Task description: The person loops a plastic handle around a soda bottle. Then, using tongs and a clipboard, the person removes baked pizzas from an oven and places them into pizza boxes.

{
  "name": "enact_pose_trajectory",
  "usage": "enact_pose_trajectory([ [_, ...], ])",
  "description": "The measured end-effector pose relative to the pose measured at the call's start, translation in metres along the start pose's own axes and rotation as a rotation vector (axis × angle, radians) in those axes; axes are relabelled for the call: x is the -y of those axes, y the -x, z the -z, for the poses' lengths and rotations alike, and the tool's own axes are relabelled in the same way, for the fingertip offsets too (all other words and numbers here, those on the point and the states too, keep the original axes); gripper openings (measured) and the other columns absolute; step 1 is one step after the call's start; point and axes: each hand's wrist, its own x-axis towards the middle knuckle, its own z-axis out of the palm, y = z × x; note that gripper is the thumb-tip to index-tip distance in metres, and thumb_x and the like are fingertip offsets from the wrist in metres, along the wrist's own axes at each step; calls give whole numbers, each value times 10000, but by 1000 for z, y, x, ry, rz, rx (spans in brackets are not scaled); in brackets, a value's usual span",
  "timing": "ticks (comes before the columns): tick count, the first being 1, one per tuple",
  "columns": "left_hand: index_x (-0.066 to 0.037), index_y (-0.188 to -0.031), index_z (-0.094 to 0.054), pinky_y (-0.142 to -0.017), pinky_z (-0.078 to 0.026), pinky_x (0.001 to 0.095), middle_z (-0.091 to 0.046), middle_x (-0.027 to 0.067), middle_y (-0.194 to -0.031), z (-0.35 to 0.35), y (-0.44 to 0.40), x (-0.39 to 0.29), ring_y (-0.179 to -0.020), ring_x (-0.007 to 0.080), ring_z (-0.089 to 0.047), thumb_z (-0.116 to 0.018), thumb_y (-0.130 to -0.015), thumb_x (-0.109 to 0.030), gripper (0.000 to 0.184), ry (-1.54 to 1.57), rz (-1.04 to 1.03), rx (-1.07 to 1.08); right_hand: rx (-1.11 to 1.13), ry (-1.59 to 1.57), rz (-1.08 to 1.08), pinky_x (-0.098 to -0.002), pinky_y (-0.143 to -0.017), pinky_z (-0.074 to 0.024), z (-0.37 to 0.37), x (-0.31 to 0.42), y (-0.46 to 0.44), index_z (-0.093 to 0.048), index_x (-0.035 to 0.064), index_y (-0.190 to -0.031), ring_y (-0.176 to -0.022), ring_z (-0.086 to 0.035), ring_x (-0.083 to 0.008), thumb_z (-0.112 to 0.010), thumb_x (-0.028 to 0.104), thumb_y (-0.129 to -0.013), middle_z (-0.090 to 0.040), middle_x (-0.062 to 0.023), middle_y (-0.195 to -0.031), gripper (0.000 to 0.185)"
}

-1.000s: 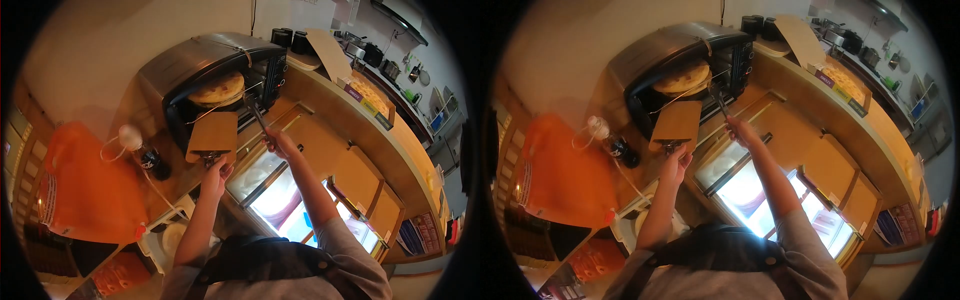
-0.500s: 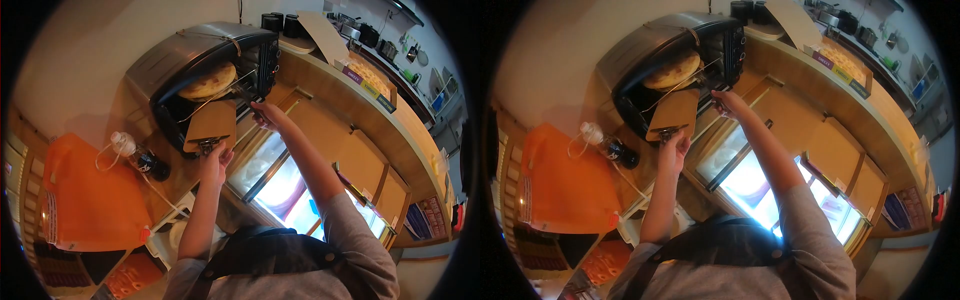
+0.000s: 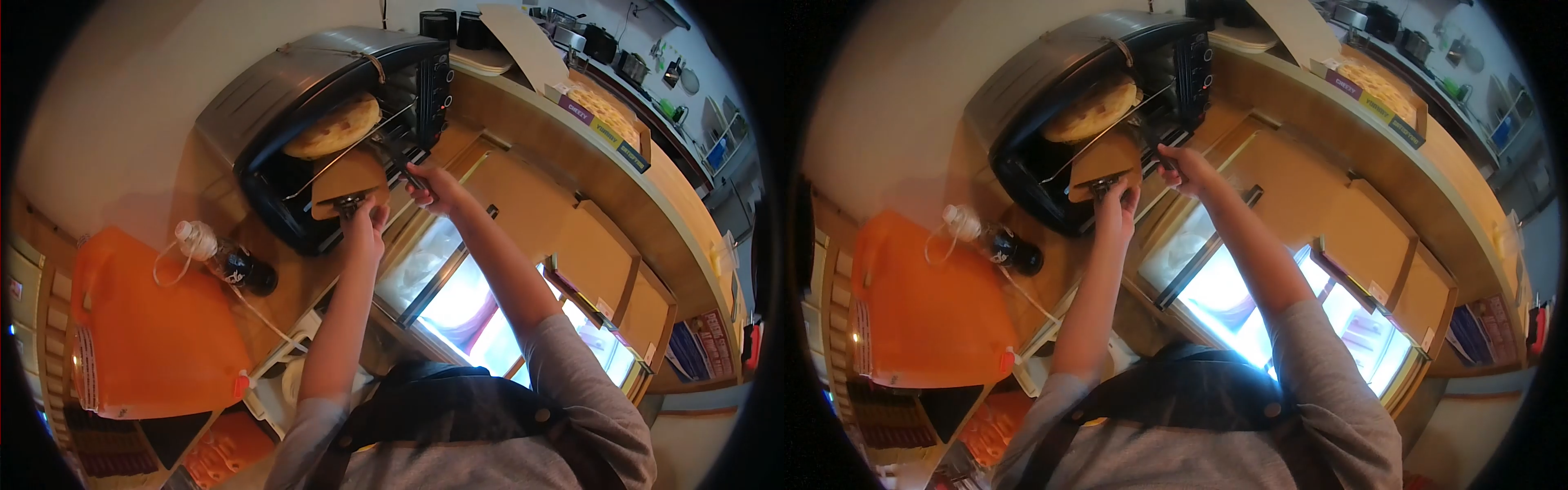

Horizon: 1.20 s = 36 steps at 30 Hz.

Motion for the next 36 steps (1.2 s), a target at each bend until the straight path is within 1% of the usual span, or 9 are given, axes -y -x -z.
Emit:
enact_pose_trajectory([
  [5,-56,-997,-490,-687,-536,267,-547,52,-935,-11,-66,5,-798,173,-567,-629,-728,25,314,0,-11,-67,-25,53,22,-167,-308,-256,-4,-9,13,-486,-12,-952,-370,-350,-57,-465,254,-889,-497,-71,-588,275],
  [10,-42,-962,-509,-719,-536,260,-555,45,-930,-7,-76,18,-829,172,-572,-622,-737,29,262,108,22,-75,-67,211,41,-180,-330,-260,0,-23,34,-488,-6,-942,-369,-353,-65,-443,249,-895,-484,-60,-574,264],
  [11,-47,-961,-512,-722,-535,259,-555,44,-928,-3,-78,22,-832,170,-571,-619,-740,30,257,123,28,-74,-84,325,23,-212,-361,-258,2,-24,48,-494,11,-850,-389,-362,-88,-498,270,-861,-467,-50,-546,259],
  [13,-55,-982,-506,-728,-530,258,-551,43,-947,2,-70,22,-850,169,-566,-617,-743,30,276,132,47,-74,-65,401,70,-187,-332,-254,8,-32,76,-494,-3,-956,-365,-360,-66,-438,260,-896,-498,-51,-568,276],
  [18,-68,-1002,-501,-733,-514,249,-544,40,-995,21,-24,25,-887,159,-555,-620,-744,32,302,74,10,33,40,149,73,-174,-314,-271,51,-44,141,-491,-22,-951,-356,-366,-68,-423,301,-901,-515,-61,-580,334],
  [19,-80,-1010,-502,-725,-510,243,-553,31,-982,19,-7,22,-887,148,-558,-627,-741,28,315,84,72,24,25,89,97,-167,-310,-271,59,-46,147,-484,-31,-965,-358,-370,-66,-414,307,-904,-519,-66,-588,350],
  [24,-105,-987,-507,-708,-512,246,-567,12,-938,43,46,31,-856,136,-569,-634,-739,22,306,-5,93,16,49,-135,183,-155,-294,-271,94,-48,139,-455,-50,-1012,-362,-390,-65,-372,328,-917,-527,-89,-611,398],
  [32,-103,-948,-527,-681,-519,258,-578,21,-916,80,102,41,-783,142,-591,-630,-736,29,271,-182,159,102,168,-223,111,-153,-293,-296,116,-51,153,-448,-56,-1046,-374,-394,-64,-334,320,-930,-531,-101,-642,409],
  [36,-89,-953,-551,-678,-523,260,-597,33,-888,82,119,56,-764,152,-603,-630,-736,25,257,-283,257,224,154,-274,125,-153,-290,-279,145,-69,187,-456,-38,-1038,-375,-365,-49,-379,317,-920,-522,-84,-639,382],
])
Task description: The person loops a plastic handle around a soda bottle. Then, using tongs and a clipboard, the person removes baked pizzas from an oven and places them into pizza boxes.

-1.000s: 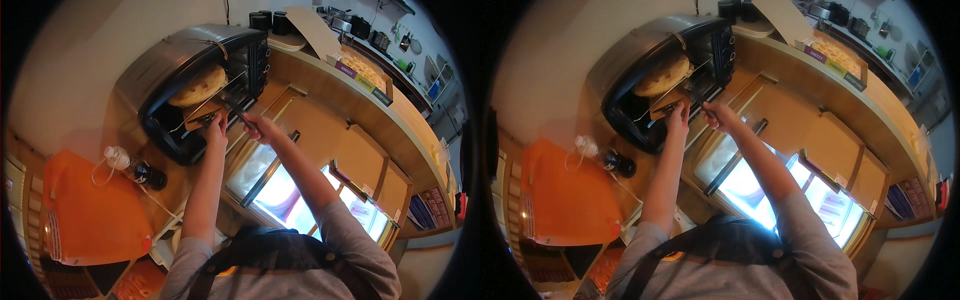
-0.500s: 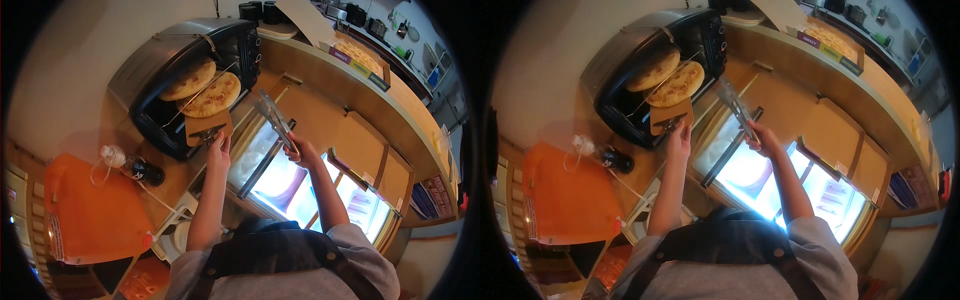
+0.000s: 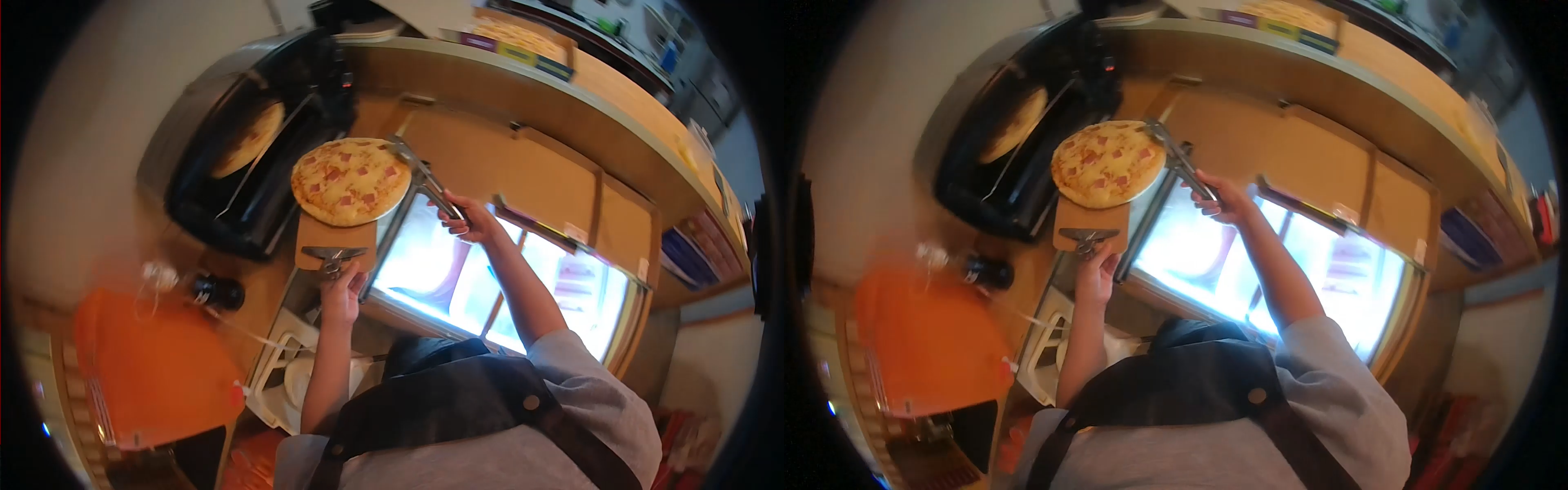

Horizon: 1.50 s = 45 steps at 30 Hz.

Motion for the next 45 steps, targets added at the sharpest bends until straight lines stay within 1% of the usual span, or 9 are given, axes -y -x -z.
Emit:
enact_pose_trajectory([
  [11,-64,-1003,-551,-688,-511,254,-588,53,-949,-129,-20,113,-829,144,-585,-639,-737,-20,283,-169,296,465,-363,151,445,-158,-301,-286,46,45,215,-471,-17,-1026,-363,-358,-42,-394,281,-911,-479,-35,-581,328],
  [20,-51,-1034,-509,-709,-519,259,-576,59,-974,-243,-48,209,-888,172,-574,-633,-732,-2,330,-235,519,557,-731,177,527,-165,-300,-264,103,87,321,-483,4,-979,-359,-335,-38,-431,305,-897,-487,-51,-585,316],
  [24,-3,-941,-545,-693,-540,268,-598,79,-902,-264,-78,229,-852,185,-587,-617,-733,11,221,-274,620,526,-719,126,528,-167,-301,-254,122,86,318,-495,15,-914,-352,-322,-32,-464,302,-882,-488,-45,-571,291],
  [30,12,-937,-542,-666,-542,223,-596,111,-909,-263,-53,135,-827,171,-593,-602,-725,19,221,-572,512,409,-1086,154,377,-237,-334,-288,82,73,319,-480,72,-787,-388,-387,-87,-562,265,-810,-462,-23,-564,211],
  [34,-42,-960,-537,-688,-515,247,-580,72,-898,-222,-10,42,-872,151,-562,-613,-719,4,257,-758,415,375,-1198,596,238,-243,-343,-260,45,51,352,-456,76,-648,-363,-354,-96,-560,308,-814,-388,1,-492,303],
  [35,-73,-974,-533,-662,-515,235,-577,52,-878,-199,-9,30,-847,131,-568,-630,-716,-11,282,-706,361,337,-1261,735,96,-245,-335,-256,57,45,365,-452,65,-662,-359,-376,-105,-538,328,-826,-389,-9,-472,321],
  [38,-79,-968,-534,-633,-518,236,-584,38,-850,-136,10,-5,-774,124,-587,-627,-723,-12,270,-432,167,260,-1248,822,183,-238,-319,-283,21,37,343,-480,42,-769,-348,-400,-118,-508,358,-836,-424,-31,-473,324],
  [42,-42,-968,-544,-627,-529,236,-591,53,-874,-94,47,-41,-755,143,-603,-632,-738,-20,247,-153,-164,49,-874,631,284,-224,-326,-263,-33,30,237,-495,61,-931,-376,-370,-92,-502,338,-845,-440,-19,-532,290],
  [45,-46,-950,-543,-629,-527,225,-587,47,-864,-67,49,-71,-745,140,-603,-631,-746,-21,224,-47,-339,-97,-509,624,192,-224,-329,-255,-82,23,132,-501,74,-886,-356,-343,-77,-495,394,-833,-404,5,-491,324],
])
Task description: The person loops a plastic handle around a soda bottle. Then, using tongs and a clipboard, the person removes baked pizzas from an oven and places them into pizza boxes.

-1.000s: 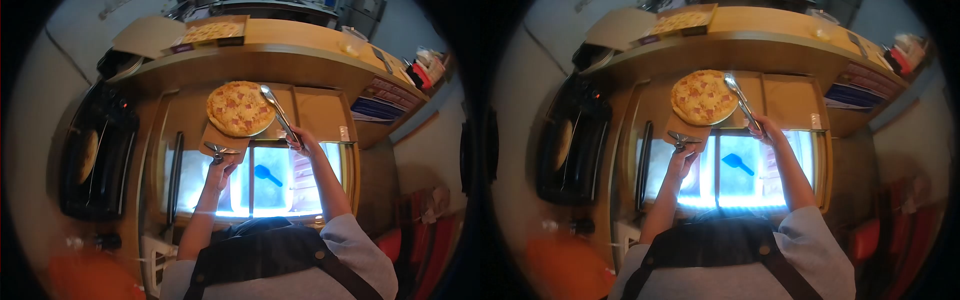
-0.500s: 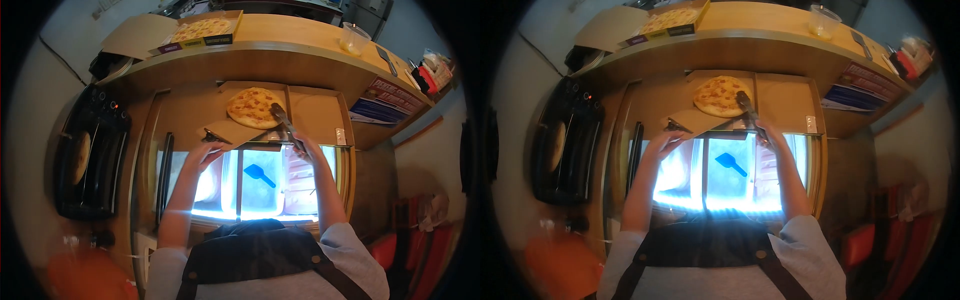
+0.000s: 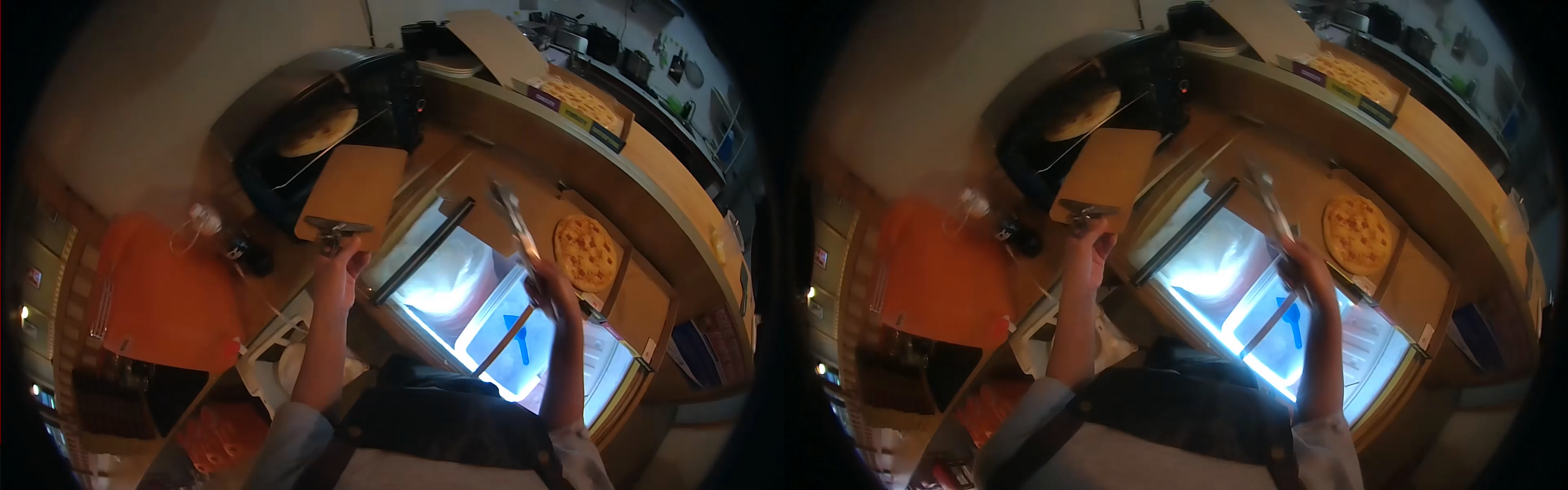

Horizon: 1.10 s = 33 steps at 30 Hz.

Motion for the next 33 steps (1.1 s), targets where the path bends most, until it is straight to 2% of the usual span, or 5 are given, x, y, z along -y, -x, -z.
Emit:
enact_pose_trajectory([
  [2,-46,-942,-542,-631,-526,221,-587,46,-865,11,-3,-21,-738,136,-602,-631,-748,-20,214,5,-35,-36,319,31,112,-201,-326,-274,-46,12,-51,-528,42,-875,-338,-334,-52,-457,377,-861,-424,14,-490,342],
  [6,-34,-903,-552,-667,-522,233,-589,47,-858,27,-9,-52,-728,136,-598,-630,-749,-22,173,37,-62,-57,336,-57,-46,-204,-331,-266,-134,38,-142,-530,19,-893,-364,-348,-79,-480,358,-863,-460,-42,-539,344],
  [12,-29,-892,-570,-671,-517,225,-595,35,-863,41,-19,-79,-749,129,-595,-615,-757,-23,142,53,-98,-13,274,116,3,-209,-351,-254,-200,63,-200,-517,41,-820,-391,-350,-93,-489,346,-860,-466,-57,-561,309],
  [21,-3,-908,-546,-714,-526,262,-595,73,-855,47,-36,-86,-736,160,-609,-619,-748,-16,177,97,-73,53,140,105,-58,-201,-388,-277,-238,80,-230,-497,89,-771,-514,-429,-109,-549,267,-820,-494,-35,-631,192],
  [33,-41,-937,-557,-613,-528,227,-608,47,-868,65,9,-83,-736,130,-613,-587,-771,-26,169,51,12,5,143,-122,-190,-202,-331,-279,-213,25,-203,-521,13,-791,-381,-375,-111,-502,302,-857,-472,-72,-569,296],
])
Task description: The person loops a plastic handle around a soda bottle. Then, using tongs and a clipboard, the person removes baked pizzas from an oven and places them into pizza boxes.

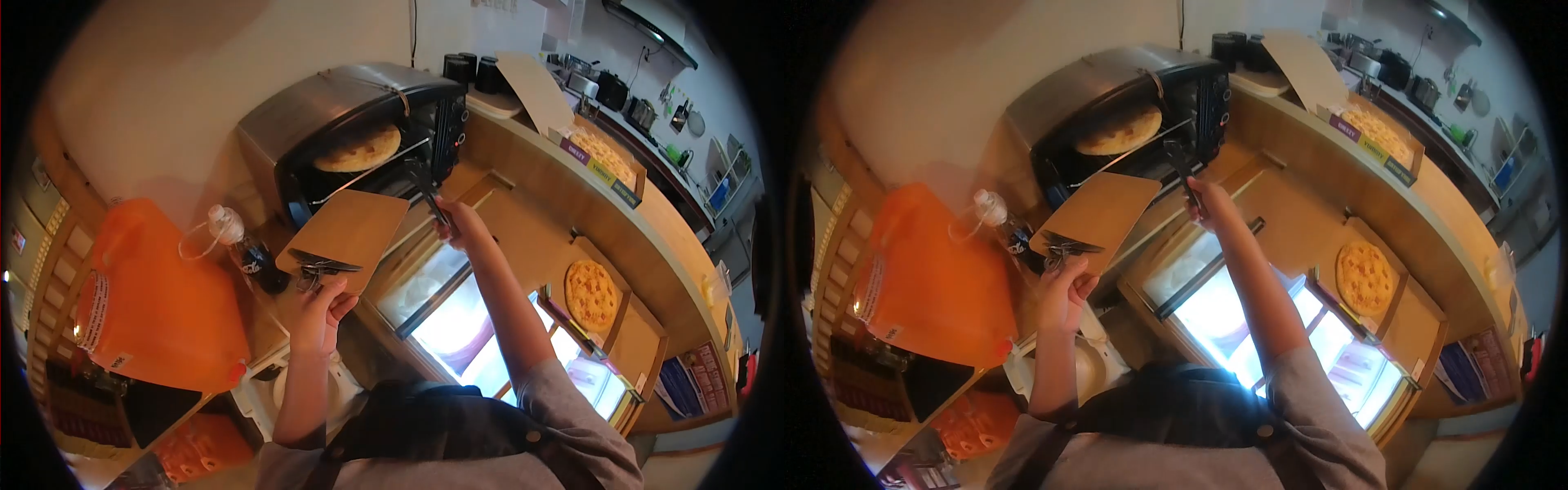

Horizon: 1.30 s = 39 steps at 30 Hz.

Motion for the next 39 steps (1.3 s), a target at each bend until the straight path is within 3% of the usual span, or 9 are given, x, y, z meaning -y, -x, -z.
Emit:
enact_pose_trajectory([
  [6,-42,-964,-545,-617,-531,235,-610,46,-857,2,12,6,-736,131,-614,-591,-769,-27,202,-26,-14,-10,78,-192,34,-216,-367,-282,-9,-7,-25,-474,4,-771,-432,-377,-125,-527,246,-844,-444,-71,-575,258],
  [12,-20,-912,-563,-642,-535,247,-613,44,-833,4,-11,5,-721,138,-617,-588,-773,-23,141,-19,-21,26,-26,-172,15,-204,-345,-242,-35,5,-23,-502,2,-807,-392,-344,-96,-511,267,-857,-442,-61,-563,270],
  [19,-21,-917,-571,-674,-535,249,-615,56,-867,-7,-44,9,-750,143,-617,-589,-776,-14,142,149,6,50,12,34,105,-231,-359,-233,-6,-5,-4,-497,2,-805,-400,-351,-104,-489,281,-861,-427,-50,-543,285],
  [22,-22,-925,-571,-681,-533,234,-611,58,-880,-11,-44,14,-804,153,-609,-587,-782,-11,144,242,38,-6,-37,122,202,-234,-366,-231,3,-10,20,-494,-4,-831,-400,-348,-102,-477,287,-867,-421,-44,-538,294],
  [25,-22,-940,-554,-637,-531,188,-590,63,-881,0,-37,40,-799,152,-592,-595,-783,-19,163,355,172,-112,62,156,294,-262,-341,-224,26,-19,33,-497,-29,-793,-346,-341,-139,-492,277,-861,-431,-72,-506,314],
  [28,2,-914,-568,-643,-536,192,-589,92,-862,5,-32,55,-794,173,-590,-574,-804,-31,114,552,310,-65,-3,134,293,-260,-341,-216,32,-26,54,-494,-34,-809,-340,-330,-132,-484,272,-867,-432,-72,-508,311],
  [29,22,-913,-570,-663,-540,199,-591,107,-856,16,-38,64,-796,185,-589,-546,-826,-39,110,743,369,7,-28,148,298,-261,-341,-214,35,-31,59,-490,-34,-817,-341,-328,-130,-483,272,-867,-429,-71,-506,309],
  [35,19,-987,-568,-714,-543,232,-595,127,-972,3,-28,68,-844,195,-592,-485,-865,-64,170,969,467,118,-84,148,282,-257,-342,-216,51,-37,86,-472,-27,-862,-350,-331,-119,-480,277,-870,-419,-63,-501,304],
  [39,34,-945,-566,-720,-546,229,-591,132,-908,-4,-35,64,-837,202,-590,-498,-860,-71,151,1068,435,81,-101,161,288,-249,-340,-227,60,-40,94,-468,-22,-867,-355,-342,-115,-479,278,-871,-421,-57,-507,301],
])
